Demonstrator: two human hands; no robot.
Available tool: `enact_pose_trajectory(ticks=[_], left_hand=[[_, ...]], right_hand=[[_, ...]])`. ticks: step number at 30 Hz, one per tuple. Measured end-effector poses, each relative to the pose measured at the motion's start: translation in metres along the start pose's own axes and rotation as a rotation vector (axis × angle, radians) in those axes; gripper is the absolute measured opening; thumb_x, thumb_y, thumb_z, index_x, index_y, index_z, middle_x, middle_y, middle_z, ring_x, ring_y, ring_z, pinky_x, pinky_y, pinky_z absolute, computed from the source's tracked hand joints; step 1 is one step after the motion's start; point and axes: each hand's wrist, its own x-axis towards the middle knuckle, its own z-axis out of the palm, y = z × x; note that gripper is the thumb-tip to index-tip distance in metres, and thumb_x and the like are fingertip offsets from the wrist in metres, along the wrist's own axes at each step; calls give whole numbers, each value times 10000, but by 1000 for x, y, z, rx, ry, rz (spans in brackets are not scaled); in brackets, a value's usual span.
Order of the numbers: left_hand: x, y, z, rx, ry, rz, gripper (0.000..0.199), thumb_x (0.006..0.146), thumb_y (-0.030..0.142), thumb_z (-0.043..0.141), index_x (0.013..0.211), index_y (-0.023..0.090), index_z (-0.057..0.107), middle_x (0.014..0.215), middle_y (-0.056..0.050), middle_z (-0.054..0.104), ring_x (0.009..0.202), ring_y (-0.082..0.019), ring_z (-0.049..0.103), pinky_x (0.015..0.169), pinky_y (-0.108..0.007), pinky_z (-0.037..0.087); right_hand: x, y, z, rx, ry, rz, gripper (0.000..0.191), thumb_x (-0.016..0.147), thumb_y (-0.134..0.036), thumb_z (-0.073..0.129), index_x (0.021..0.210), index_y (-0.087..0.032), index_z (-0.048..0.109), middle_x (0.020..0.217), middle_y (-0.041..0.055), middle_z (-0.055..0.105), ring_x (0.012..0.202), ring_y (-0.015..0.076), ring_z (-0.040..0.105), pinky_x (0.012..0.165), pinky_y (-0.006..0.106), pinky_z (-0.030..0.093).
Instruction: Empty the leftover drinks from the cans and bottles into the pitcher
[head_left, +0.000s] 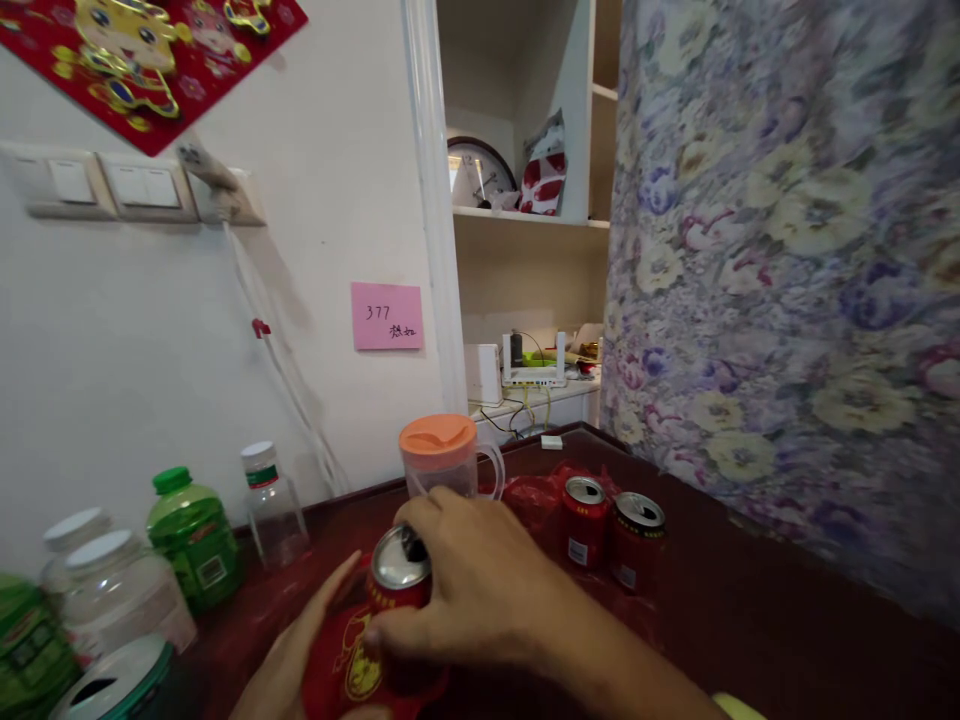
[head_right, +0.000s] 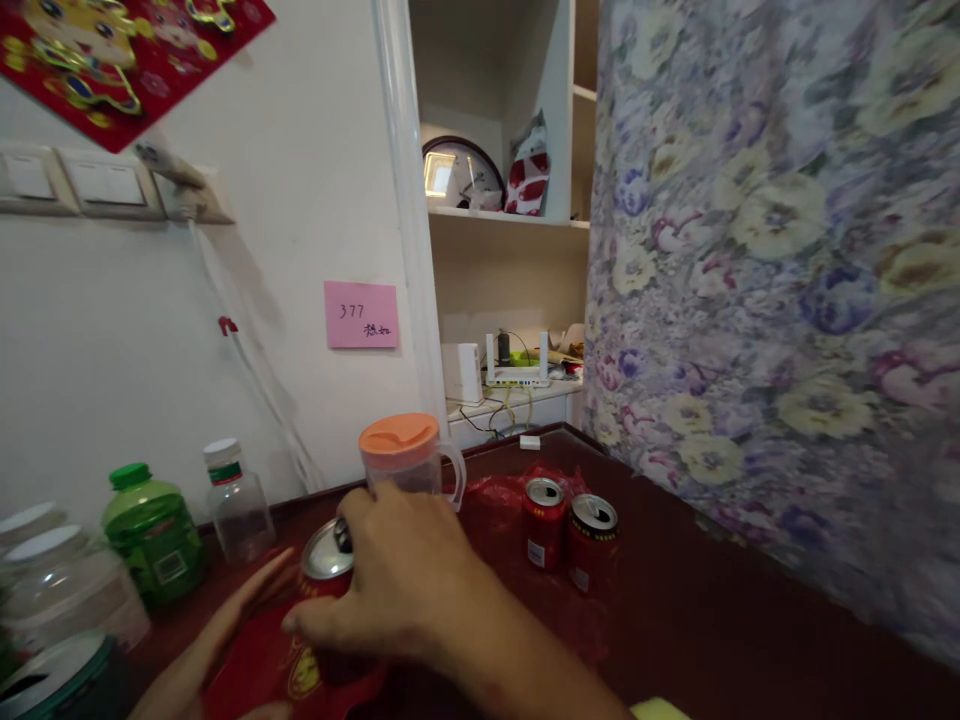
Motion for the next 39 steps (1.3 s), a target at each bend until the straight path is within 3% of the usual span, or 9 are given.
enact_pose_trajectory(ticks=[3, 8, 12, 15, 20, 24, 28, 32, 39], left_hand=[[-2, 0, -7, -26, 35, -58, 851, 718, 491, 794, 1482, 360, 443, 1472, -48, 580, 1295, -357, 591, 1015, -463, 534], [-1, 7, -18, -85, 99, -125, 684, 805, 491, 732, 1428, 353, 487, 1442, -52, 609, 1282, -309, 614, 1006, -397, 556], [-1, 12, -21, -140, 109, -147, 649, 812, 493, 727, 1400, 324, 510, 1404, -66, 634, 1233, -311, 649, 949, -369, 607], [-2, 13, -21, -149, 109, -166, 638, 816, 495, 723, 1393, 315, 518, 1393, -71, 641, 1214, -311, 661, 943, -362, 614], [-2, 9, -20, -125, 106, -168, 619, 808, 504, 726, 1368, 313, 544, 1327, -60, 684, 1192, -307, 675, 914, -338, 626], [-2, 3, -22, -73, 72, -156, 601, 821, 515, 712, 1364, 312, 550, 1330, -65, 684, 1203, -303, 669, 935, -349, 610], [-3, -2, -24, -16, 39, -168, 588, 822, 524, 707, 1349, 299, 575, 1346, -75, 677, 1217, -313, 661, 972, -383, 581], [-4, -1, -25, 30, 47, -158, 562, 815, 542, 701, 1319, 315, 603, 1335, -51, 688, 1204, -308, 670, 971, -377, 576], [0, 10, -23, 81, 97, -141, 512, 784, 586, 697, 1211, 304, 687, 1280, -56, 721, 1155, -309, 699, 954, -390, 577]], right_hand=[[-6, 5, -26, -24, 66, 67, 437, 747, -572, 780, 973, -235, 619, 959, 10, 638, 799, 209, 582, 637, 307, 378], [-12, 23, -61, -183, 192, 228, 346, 799, -498, 724, 1004, -237, 625, 986, 15, 649, 848, 222, 610, 680, 311, 383], [-9, 44, -77, -412, 292, 402, 415, 829, -551, 655, 1106, -245, 607, 1084, 42, 657, 906, 272, 624, 652, 328, 372], [-1, 65, -81, -550, 336, 540, 419, 854, -615, 610, 1046, -244, 606, 1068, 47, 659, 904, 288, 631, 602, 336, 347], [19, 107, -73, -609, 355, 662, 461, 895, -639, 581, 1053, -208, 624, 1074, 96, 672, 936, 308, 645, 625, 347, 389], [29, 133, -53, -597, 284, 691, 499, 904, -647, 584, 1074, -182, 645, 1043, 136, 684, 1011, 330, 633, 714, 350, 436], [32, 147, -32, -595, 176, 707, 519, 904, -631, 617, 1108, -156, 657, 1057, 171, 679, 1091, 338, 603, 858, 393, 441], [33, 158, -19, -601, 63, 738, 487, 941, -590, 630, 1160, -155, 641, 1152, 125, 641, 1120, 293, 584, 978, 473, 439], [35, 175, -8, -616, -80, 826, 378, 992, -442, 644, 1243, -162, 606, 1261, 101, 582, 1114, 265, 589, 961, 491, 504]])
